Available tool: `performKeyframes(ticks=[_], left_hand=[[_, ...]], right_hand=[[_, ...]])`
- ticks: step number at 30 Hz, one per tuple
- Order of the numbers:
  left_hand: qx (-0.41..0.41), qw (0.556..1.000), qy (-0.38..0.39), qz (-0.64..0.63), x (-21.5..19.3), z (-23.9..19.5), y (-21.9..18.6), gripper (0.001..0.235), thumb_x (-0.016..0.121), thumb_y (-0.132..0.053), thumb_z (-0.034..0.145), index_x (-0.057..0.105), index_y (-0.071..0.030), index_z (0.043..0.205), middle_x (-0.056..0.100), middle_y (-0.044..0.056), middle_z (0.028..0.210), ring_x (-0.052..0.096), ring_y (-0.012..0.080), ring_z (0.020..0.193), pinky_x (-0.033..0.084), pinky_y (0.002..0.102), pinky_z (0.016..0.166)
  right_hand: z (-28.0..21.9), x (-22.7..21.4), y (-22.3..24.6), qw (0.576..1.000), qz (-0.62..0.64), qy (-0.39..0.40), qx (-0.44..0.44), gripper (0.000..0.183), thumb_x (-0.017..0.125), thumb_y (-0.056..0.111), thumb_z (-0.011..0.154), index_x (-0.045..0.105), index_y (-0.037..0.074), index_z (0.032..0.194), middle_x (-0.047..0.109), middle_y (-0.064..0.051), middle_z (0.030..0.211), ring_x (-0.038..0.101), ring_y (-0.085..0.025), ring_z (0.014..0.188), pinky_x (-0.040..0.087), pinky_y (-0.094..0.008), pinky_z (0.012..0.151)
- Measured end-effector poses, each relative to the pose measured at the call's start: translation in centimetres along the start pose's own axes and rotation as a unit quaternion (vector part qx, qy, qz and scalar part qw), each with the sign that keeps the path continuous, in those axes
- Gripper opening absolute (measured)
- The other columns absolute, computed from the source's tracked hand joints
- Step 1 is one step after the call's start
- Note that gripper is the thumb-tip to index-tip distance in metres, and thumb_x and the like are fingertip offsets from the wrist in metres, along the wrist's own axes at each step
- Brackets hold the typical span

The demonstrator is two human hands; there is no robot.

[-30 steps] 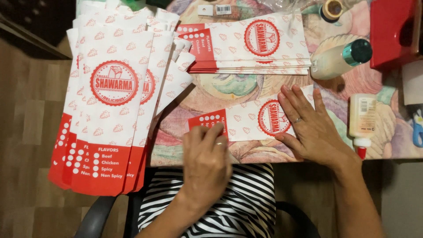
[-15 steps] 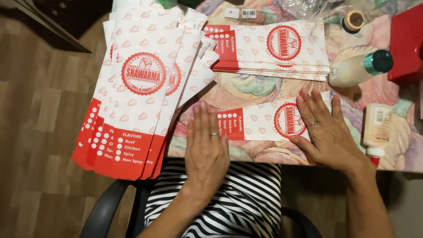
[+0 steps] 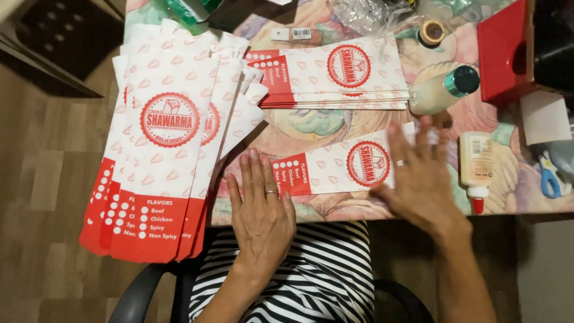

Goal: Assembling paper shawarma packaging by applying glue and folding.

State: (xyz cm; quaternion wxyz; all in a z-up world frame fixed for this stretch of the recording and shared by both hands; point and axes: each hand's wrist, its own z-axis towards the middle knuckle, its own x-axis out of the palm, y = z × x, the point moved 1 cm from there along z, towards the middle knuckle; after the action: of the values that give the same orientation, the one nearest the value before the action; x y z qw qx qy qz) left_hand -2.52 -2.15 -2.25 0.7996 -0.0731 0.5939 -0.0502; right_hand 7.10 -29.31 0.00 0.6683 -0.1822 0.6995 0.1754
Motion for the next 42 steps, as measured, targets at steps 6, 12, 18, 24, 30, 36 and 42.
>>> performKeyframes(ticks=[6,12,18,24,30,36,42], left_hand=[[0.005,1.0,0.012,0.016,-0.3,0.0,-0.1,0.072,0.05,-0.03,0.101,0.029,0.007,0.159,0.024,0.026,0.167,0.019,0.0378,0.158,0.015,0.057,0.128],[0.005,1.0,0.003,0.006,-0.5,0.0,-0.2,0.067,0.044,-0.027,0.105,0.027,0.009,0.159,0.024,0.027,0.167,0.02,0.0389,0.158,0.017,0.058,0.128],[-0.017,1.0,0.008,-0.01,0.0,-0.1,-0.2,0.074,0.053,-0.027,0.1,0.023,-0.003,0.163,0.023,0.03,0.167,0.023,0.0429,0.157,0.017,0.06,0.128],[0.05,0.987,-0.086,-0.124,-0.2,-0.9,-1.7,0.08,0.065,-0.007,0.094,0.024,-0.003,0.163,0.01,0.02,0.17,0.011,0.043,0.161,0.009,0.064,0.134],[0.275,0.956,0.095,-0.026,0.0,0.3,-3.2,0.106,0.064,-0.07,0.082,0.03,-0.005,0.159,0.041,0.022,0.159,0.037,0.0387,0.149,0.03,0.06,0.119],[0.18,0.914,-0.017,-0.362,-6.0,-1.1,0.7,0.054,0.073,-0.009,0.099,0.05,-0.005,0.147,0.068,0.006,0.076,0.062,0.0231,0.059,0.05,0.042,0.057],[-0.203,0.939,-0.095,-0.26,-11.1,1.7,9.9,0.047,0.075,-0.02,0.099,0.062,-0.012,0.143,0.066,-0.001,0.083,0.057,0.013,0.063,0.049,0.032,0.069]], right_hand=[[-0.9,-0.6,2.7,0.997,-0.007,-0.061,0.056,0.123,0.027,0.083,0.088,0.019,-0.017,0.159,0.006,-0.031,0.171,-0.015,-0.045,0.155,-0.009,-0.074,0.119],[-3.9,0.8,9.2,0.995,0.007,-0.036,-0.095,0.129,0.014,0.094,0.075,0.013,0.001,0.164,0.014,-0.02,0.173,0.015,-0.044,0.158,0.005,-0.07,0.122],[-8.7,0.7,1.3,0.998,-0.015,-0.038,0.047,0.106,-0.002,0.082,0.088,-0.001,0.008,0.165,-0.012,-0.003,0.174,-0.02,-0.021,0.16,-0.001,-0.073,0.121],[-9.2,0.0,1.3,0.988,0.022,-0.145,0.047,0.083,0.034,0.056,0.105,0.033,-0.006,0.16,0.039,-0.028,0.165,0.015,-0.047,0.161,0.006,-0.074,0.125],[-2.6,-4.2,1.0,0.963,0.107,-0.243,-0.038,0.054,0.059,0.009,0.107,0.041,-0.008,0.155,0.048,-0.032,0.157,0.047,-0.049,0.147,0.037,-0.056,0.126],[5.9,-5.0,-0.5,0.951,0.153,-0.234,-0.132,0.047,0.059,-0.003,0.106,0.046,-0.012,0.151,0.05,-0.03,0.155,0.049,-0.044,0.145,0.038,-0.049,0.126],[11.5,-4.0,2.0,0.987,0.126,-0.055,-0.087,0.067,0.054,0.004,0.101,0.028,0.008,0.162,0.019,-0.022,0.17,0.01,-0.039,0.157,0.006,-0.052,0.129]])
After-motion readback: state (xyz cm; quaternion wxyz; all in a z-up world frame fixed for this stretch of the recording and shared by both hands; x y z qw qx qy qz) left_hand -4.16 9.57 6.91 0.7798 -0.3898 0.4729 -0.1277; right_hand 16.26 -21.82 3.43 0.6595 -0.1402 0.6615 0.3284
